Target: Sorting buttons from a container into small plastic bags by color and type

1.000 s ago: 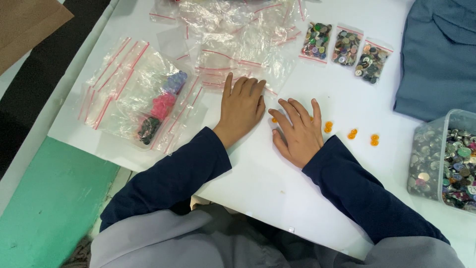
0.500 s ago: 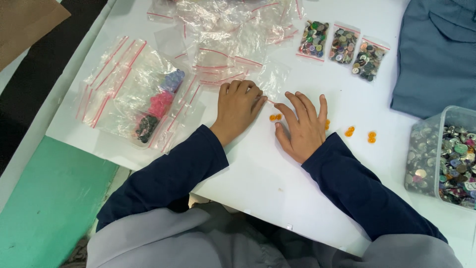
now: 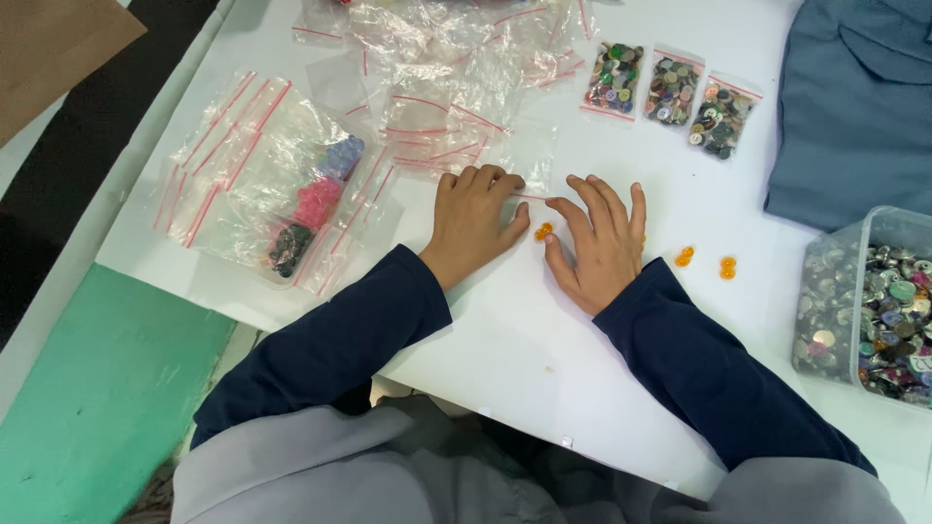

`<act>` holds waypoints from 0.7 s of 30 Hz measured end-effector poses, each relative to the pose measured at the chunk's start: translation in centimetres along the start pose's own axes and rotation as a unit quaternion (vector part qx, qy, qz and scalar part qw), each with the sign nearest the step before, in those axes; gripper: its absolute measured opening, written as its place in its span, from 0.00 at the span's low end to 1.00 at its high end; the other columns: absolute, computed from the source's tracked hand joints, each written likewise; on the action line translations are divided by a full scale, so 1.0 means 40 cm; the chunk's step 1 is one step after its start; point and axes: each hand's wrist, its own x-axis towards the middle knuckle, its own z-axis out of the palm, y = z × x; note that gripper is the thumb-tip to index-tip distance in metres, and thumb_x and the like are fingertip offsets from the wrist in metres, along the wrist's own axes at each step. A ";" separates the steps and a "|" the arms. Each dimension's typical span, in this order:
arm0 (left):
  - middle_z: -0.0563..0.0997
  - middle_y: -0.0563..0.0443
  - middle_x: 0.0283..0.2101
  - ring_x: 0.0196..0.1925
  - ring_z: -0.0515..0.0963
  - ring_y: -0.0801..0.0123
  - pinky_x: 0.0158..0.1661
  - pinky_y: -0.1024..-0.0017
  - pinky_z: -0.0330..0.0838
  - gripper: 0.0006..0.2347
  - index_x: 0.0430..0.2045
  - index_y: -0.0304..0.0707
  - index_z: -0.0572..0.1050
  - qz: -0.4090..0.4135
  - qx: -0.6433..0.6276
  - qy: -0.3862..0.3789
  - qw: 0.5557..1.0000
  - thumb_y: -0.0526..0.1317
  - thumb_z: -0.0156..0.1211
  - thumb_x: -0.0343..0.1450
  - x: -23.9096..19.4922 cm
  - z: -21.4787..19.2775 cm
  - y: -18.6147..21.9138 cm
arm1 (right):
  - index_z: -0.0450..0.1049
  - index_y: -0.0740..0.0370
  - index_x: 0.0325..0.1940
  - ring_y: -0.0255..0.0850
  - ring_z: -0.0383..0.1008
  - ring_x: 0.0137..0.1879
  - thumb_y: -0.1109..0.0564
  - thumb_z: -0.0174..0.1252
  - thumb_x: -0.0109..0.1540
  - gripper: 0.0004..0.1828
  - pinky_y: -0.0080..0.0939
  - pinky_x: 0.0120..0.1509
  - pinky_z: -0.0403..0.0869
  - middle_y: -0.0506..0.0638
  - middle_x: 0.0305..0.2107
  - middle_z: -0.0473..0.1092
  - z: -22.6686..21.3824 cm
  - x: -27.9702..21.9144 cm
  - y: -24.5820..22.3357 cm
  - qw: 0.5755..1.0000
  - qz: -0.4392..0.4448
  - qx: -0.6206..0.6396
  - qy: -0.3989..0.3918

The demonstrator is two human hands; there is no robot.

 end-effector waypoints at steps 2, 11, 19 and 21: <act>0.79 0.49 0.35 0.40 0.80 0.57 0.41 0.59 0.65 0.08 0.37 0.45 0.79 -0.012 -0.012 -0.011 1.000 0.45 0.59 0.71 0.000 -0.002 0.006 | 0.70 0.55 0.62 0.56 0.58 0.73 0.49 0.51 0.69 0.18 0.73 0.75 0.40 0.56 0.64 0.62 0.003 -0.001 0.001 1.000 0.001 0.002 0.000; 0.77 0.50 0.30 0.32 0.78 0.59 0.36 0.63 0.69 0.07 0.35 0.41 0.76 -0.109 -0.187 0.082 0.973 0.42 0.55 0.77 0.019 -0.036 0.014 | 0.69 0.57 0.63 0.57 0.57 0.73 0.50 0.52 0.69 0.19 0.72 0.76 0.39 0.57 0.64 0.62 -0.004 0.003 -0.001 0.999 0.016 0.030 -0.001; 0.73 0.60 0.23 0.26 0.73 0.71 0.36 0.70 0.62 0.02 0.33 0.46 0.79 -0.053 -0.258 0.187 0.946 0.40 0.65 0.72 0.017 -0.052 0.099 | 0.54 0.65 0.75 0.56 0.58 0.74 0.57 0.56 0.69 0.32 0.64 0.78 0.40 0.59 0.68 0.59 0.009 -0.007 0.034 0.980 0.044 0.167 0.102; 0.75 0.66 0.21 0.26 0.73 0.74 0.40 0.73 0.61 0.07 0.31 0.53 0.82 0.022 -0.269 0.200 0.942 0.43 0.75 0.64 0.016 -0.063 0.131 | 0.53 0.67 0.76 0.51 0.66 0.68 0.56 0.58 0.70 0.34 0.59 0.77 0.46 0.58 0.63 0.64 0.018 -0.014 0.044 0.974 0.022 0.175 0.143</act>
